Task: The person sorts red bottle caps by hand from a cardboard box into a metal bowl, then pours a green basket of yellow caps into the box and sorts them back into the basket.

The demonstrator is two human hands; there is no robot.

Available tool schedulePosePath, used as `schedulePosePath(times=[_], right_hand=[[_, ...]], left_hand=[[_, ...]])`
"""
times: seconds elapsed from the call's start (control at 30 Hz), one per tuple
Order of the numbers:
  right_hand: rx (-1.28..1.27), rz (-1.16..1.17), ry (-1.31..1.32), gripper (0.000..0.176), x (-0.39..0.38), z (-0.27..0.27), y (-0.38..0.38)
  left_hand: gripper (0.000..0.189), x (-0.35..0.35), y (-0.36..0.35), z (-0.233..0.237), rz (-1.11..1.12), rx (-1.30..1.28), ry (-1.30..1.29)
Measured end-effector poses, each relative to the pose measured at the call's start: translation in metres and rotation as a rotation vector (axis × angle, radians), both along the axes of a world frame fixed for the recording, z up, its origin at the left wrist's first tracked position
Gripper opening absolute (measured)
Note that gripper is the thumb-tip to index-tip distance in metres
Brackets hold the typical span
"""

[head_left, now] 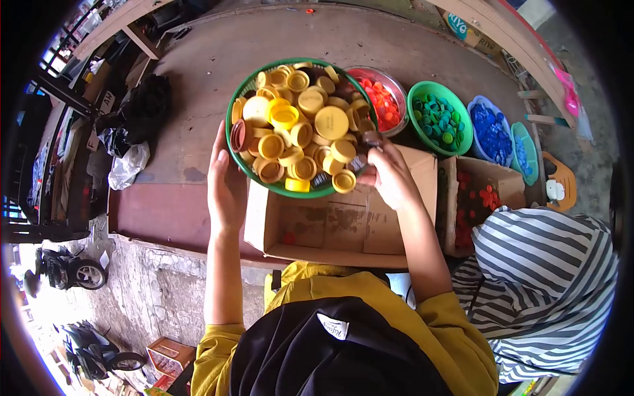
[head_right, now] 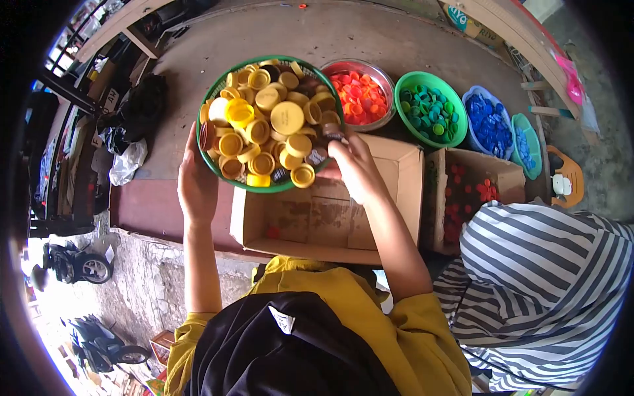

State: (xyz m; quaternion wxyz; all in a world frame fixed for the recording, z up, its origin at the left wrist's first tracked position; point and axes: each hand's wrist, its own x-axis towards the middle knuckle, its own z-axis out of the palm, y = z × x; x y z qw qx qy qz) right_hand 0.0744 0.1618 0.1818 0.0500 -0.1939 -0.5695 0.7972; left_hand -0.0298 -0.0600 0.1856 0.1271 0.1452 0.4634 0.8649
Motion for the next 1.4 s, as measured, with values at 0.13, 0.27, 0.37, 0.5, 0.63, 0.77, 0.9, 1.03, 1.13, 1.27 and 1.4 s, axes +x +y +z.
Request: schedulePosePath(times=[0.13, 0.27, 0.37, 0.5, 0.63, 0.77, 0.9, 1.03, 1.13, 1.27, 1.4], right_hand=[[0.043, 0.056, 0.017, 0.039, -0.062, 0.008, 0.019], [0.077, 0.132, 0.005, 0.037, -0.116, 0.004, 0.035], [0.034, 0.174, -0.018, 0.038, -0.150, -0.037, 0.051], [-0.029, 0.161, -0.047, 0.038, -0.172, -0.085, 0.048], [-0.054, 0.142, -0.119, 0.037, -0.184, -0.111, 0.042], [-0.052, 0.191, -0.182, 0.038, -0.187, -0.120, 0.037], [-0.092, 0.192, -0.236, 0.040, -0.191, -0.124, 0.037], [-0.111, 0.227, -0.268, 0.034, -0.189, -0.122, 0.041], [0.074, 0.248, -0.247, 0.031, -0.175, -0.115, 0.045], [1.003, -0.235, 0.305, 0.021, -0.110, -0.065, 0.009], [1.116, 0.441, 0.573, 0.006, -0.028, -0.080, -0.066]], left_hand=[[0.057, -0.048, 0.006, 0.002, -0.024, -0.007, 0.048], [0.054, -0.101, 0.020, -0.025, -0.031, -0.031, 0.048], [0.052, -0.129, 0.027, -0.052, -0.039, -0.027, -0.041], [0.050, -0.146, 0.031, -0.082, -0.028, -0.020, -0.106], [0.048, -0.158, 0.026, -0.107, -0.040, -0.004, -0.121], [0.049, -0.156, 0.017, -0.125, -0.027, -0.041, -0.154], [0.048, -0.161, 0.016, -0.138, -0.042, -0.069, -0.212], [0.052, -0.163, 0.012, -0.149, -0.023, -0.060, -0.266], [0.056, -0.142, 0.006, -0.146, 0.143, -0.234, -0.298], [0.056, -0.069, -0.027, -0.129, 0.185, -0.544, -0.021], [0.063, 0.007, -0.047, -0.132, 0.106, -0.625, -0.032]])
